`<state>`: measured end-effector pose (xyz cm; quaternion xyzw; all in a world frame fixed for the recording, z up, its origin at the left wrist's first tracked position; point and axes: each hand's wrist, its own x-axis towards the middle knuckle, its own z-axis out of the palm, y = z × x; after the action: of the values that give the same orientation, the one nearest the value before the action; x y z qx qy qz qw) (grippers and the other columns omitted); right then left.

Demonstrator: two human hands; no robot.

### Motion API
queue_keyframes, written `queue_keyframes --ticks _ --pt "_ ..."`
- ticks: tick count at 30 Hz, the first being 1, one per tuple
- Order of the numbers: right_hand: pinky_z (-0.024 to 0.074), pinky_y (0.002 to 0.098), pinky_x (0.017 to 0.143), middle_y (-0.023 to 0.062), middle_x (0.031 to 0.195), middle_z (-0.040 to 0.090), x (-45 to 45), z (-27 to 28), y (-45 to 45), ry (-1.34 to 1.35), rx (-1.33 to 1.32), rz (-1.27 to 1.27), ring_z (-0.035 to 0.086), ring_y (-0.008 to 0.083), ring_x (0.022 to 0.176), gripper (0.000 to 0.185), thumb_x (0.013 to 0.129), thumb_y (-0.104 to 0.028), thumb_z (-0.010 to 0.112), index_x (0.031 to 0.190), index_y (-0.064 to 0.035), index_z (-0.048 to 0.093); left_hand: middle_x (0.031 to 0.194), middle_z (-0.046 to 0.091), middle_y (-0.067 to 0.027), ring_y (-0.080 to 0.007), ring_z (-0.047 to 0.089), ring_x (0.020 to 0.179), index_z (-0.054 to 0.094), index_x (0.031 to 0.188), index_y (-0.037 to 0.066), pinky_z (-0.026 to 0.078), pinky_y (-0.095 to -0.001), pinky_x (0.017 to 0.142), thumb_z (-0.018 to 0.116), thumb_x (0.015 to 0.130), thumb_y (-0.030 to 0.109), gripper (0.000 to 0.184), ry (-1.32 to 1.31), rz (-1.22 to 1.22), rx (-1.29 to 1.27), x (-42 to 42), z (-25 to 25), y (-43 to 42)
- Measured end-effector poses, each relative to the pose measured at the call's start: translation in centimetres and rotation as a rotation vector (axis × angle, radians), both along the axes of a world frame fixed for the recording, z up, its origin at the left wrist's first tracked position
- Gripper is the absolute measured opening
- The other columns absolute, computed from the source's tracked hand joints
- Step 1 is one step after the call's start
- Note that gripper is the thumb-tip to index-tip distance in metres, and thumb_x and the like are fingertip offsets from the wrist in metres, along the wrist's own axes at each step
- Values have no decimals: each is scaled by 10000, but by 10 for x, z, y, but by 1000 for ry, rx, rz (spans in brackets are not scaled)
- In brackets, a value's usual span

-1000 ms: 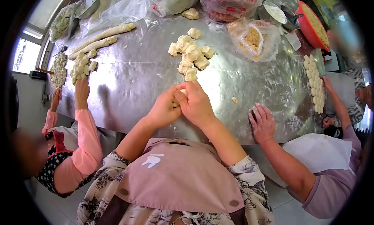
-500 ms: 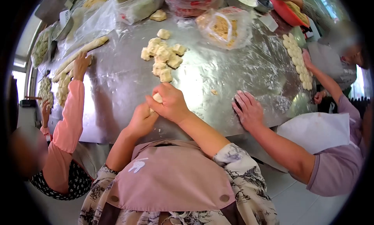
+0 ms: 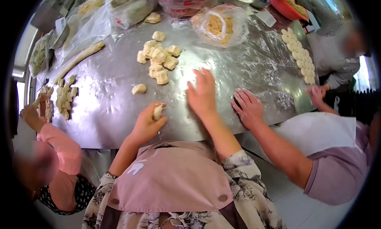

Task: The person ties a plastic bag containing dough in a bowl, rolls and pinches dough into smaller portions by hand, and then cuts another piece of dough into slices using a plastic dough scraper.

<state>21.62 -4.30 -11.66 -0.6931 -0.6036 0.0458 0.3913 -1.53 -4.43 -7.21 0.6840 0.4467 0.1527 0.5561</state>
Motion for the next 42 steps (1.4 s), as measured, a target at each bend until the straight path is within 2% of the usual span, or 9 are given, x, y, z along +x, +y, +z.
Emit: queue_keyframes --ticks 3,6,9,10,16,25,28,34,42 --pt "401 476 1048 227 1298 542 32 -27 -33 -130 -258 -52 491 423 1219 369 863 -143 656 1208 -31 592 1138 611 -184 -245 644 994 373 1427 20 511 -366 882 699 871 126 653 -98 50 -280 15 -15 -4" --pt "431 456 1006 203 1240 583 42 -30 -45 -119 -234 -112 540 399 1155 252 915 -105 585 1149 -19 621 1414 447 -201 -259 501 1267 351 1440 16 439 -382 1045 723 855 139 704 -359 -45 -118 43 -21 -14" --pt "442 444 989 194 1218 596 40 -21 -38 -87 -144 -175 550 385 1141 227 927 -115 583 1126 -13 625 1462 373 -275 -373 364 1376 362 1435 -8 323 -429 1138 720 840 133 709 -164 -35 233 44 -17 -3" --pt "445 440 984 190 1210 600 37 -15 -34 -84 -96 -182 554 382 1135 221 930 -119 583 1118 -13 628 1442 388 -264 -434 375 1333 368 1434 6 293 -486 1140 748 809 144 744 -79 50 426 39 -33 0" --pt "480 404 931 150 1169 622 -13 5 -3 35 -136 81 589 343 1067 257 913 -148 631 1136 -21 623 1351 476 -216 -403 457 1235 429 1398 30 316 -516 1071 806 732 160 776 371 506 748 -7 -54 23" --pt "471 418 933 136 1175 607 -37 -3 28 -59 -186 230 570 340 1063 289 839 -115 689 1111 -36 632 1249 556 -190 -377 517 1137 486 1338 56 425 -431 958 770 789 139 624 260 424 570 -13 -75 52" --pt "473 418 926 115 1174 612 -13 -18 25 -184 -221 161 568 337 1070 262 844 -131 689 1089 -50 643 1242 554 -189 -379 516 1147 473 1362 66 421 -460 959 820 754 217 716 40 461 388 3 -66 64" --pt "504 390 832 105 1054 641 24 -13 42 157 -334 -43 623 291 913 205 911 -198 659 1043 -42 655 1268 543 -138 -333 536 1140 426 1434 91 435 -452 948 883 626 414 984 345 358 748 38 -52 83" --pt "517 344 734 34 970 637 28 -20 70 95 -368 -181 651 223 841 158 905 -284 682 975 -143 679 1150 558 -150 -348 545 1103 495 1324 73 464 -455 902 795 700 295 727 428 300 518 49 -55 82"
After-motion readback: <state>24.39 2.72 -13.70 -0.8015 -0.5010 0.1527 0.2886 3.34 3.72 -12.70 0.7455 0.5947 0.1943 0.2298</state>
